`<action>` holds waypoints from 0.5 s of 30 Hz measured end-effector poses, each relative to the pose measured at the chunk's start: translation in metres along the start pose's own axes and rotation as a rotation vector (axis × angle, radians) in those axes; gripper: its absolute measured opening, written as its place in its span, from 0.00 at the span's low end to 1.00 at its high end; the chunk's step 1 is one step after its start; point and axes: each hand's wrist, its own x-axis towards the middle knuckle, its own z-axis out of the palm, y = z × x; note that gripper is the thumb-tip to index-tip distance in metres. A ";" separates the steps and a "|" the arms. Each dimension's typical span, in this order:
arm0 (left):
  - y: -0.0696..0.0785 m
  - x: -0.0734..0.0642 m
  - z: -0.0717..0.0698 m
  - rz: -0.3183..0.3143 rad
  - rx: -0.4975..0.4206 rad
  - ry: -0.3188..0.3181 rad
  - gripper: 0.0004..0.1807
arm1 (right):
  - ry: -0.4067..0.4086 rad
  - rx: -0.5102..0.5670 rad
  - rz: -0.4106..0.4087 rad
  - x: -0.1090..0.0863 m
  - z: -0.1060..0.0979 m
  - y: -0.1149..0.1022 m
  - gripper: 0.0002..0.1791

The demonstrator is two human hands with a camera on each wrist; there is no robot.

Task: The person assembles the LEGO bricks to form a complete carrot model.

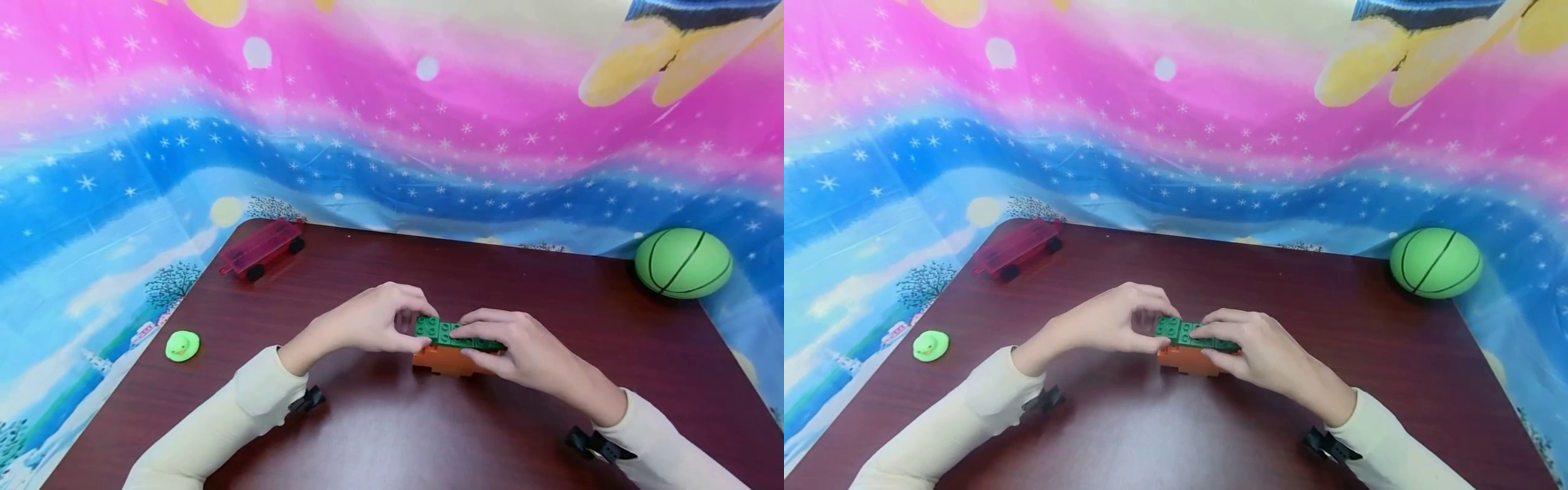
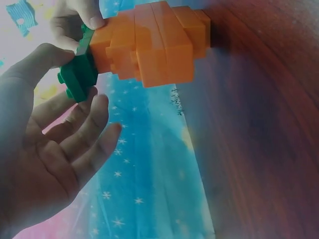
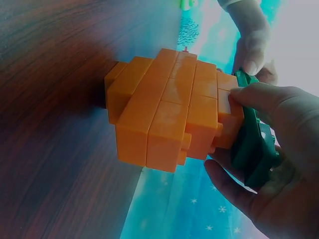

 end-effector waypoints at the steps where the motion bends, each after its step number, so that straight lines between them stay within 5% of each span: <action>1: 0.001 0.000 -0.001 -0.001 0.007 -0.003 0.15 | 0.000 -0.001 0.002 0.000 0.000 0.000 0.18; 15: 0.006 0.005 -0.002 -0.015 -0.024 -0.042 0.13 | 0.013 -0.042 -0.001 0.001 0.001 0.000 0.17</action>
